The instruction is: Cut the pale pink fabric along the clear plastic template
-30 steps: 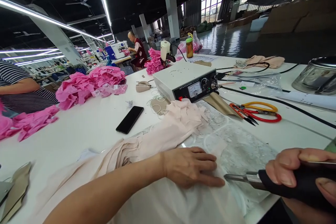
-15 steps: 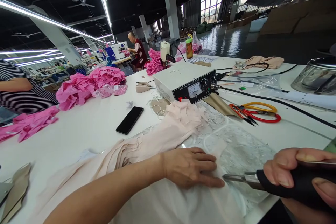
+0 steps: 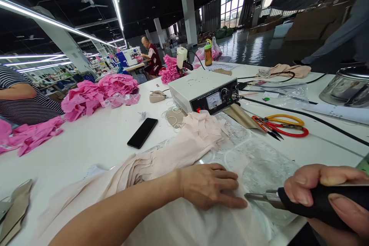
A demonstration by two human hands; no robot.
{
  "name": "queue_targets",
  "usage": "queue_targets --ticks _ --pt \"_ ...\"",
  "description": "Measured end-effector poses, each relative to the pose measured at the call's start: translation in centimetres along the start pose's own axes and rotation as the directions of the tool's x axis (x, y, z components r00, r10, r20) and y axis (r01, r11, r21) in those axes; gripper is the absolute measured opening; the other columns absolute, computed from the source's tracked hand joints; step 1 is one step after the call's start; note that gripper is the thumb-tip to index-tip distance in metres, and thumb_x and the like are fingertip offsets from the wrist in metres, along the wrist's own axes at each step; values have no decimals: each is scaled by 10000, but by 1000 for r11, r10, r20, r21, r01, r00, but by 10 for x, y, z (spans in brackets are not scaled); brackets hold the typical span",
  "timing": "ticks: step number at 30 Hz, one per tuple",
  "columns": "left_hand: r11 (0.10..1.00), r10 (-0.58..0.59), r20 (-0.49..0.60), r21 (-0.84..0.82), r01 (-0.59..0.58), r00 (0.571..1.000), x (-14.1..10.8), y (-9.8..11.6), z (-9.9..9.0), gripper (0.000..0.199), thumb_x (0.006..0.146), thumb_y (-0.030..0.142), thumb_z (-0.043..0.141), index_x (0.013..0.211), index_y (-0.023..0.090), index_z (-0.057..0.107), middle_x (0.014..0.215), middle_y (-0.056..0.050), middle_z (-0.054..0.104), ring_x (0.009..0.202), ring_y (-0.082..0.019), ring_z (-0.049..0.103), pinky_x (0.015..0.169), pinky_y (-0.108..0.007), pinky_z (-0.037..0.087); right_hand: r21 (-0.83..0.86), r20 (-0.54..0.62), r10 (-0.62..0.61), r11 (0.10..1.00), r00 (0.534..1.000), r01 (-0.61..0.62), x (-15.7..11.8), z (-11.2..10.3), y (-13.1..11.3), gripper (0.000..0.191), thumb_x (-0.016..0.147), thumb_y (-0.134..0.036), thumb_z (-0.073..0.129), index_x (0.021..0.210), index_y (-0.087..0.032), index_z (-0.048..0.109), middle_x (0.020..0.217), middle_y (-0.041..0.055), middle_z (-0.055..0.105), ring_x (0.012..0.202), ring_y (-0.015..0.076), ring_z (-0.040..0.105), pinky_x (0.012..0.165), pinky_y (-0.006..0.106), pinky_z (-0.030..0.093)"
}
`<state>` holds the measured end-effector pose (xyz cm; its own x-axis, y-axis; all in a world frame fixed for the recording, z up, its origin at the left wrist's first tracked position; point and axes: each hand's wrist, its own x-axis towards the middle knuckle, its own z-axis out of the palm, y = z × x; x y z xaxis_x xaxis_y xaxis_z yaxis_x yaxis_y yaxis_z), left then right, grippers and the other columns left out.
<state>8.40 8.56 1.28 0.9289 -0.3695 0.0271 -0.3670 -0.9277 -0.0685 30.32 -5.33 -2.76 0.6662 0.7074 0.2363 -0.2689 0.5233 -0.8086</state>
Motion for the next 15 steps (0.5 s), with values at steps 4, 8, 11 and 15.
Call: queue_targets --ticks 4,8,11,15 --pt "1000 -4 16 -7 4 1000 0 0 1 417 923 187 365 1271 186 595 1125 -96 616 1229 -235 489 937 -334 424 2 5 -12 1000 1000 12 0 -2 5 365 565 -401 756 834 -273 545 766 40 459 546 245 485 416 439 499" --pt "1000 -6 8 -1 6 1000 -1 0 3 411 933 202 368 1285 187 580 1129 -95 609 1241 -236 477 939 -332 414 9 110 -46 999 993 45 -9 -2 10 163 791 -324 592 922 -238 549 830 63 459 573 209 443 511 438 535" --pt "1000 -9 -10 0 9 1000 -1 0 4 404 928 210 378 1273 188 586 1135 -100 604 1234 -236 483 944 -337 413 75 141 -34 997 989 23 -13 1 12 165 803 -261 580 958 -241 526 874 53 429 609 191 415 556 396 543" --pt "1000 -5 -16 -3 5 1000 -1 0 4 406 914 208 385 1259 186 597 1125 -101 611 1226 -238 488 932 -341 419 10 124 -37 999 992 36 -11 10 8 128 800 -268 603 895 -211 540 864 65 451 625 197 445 559 381 531"
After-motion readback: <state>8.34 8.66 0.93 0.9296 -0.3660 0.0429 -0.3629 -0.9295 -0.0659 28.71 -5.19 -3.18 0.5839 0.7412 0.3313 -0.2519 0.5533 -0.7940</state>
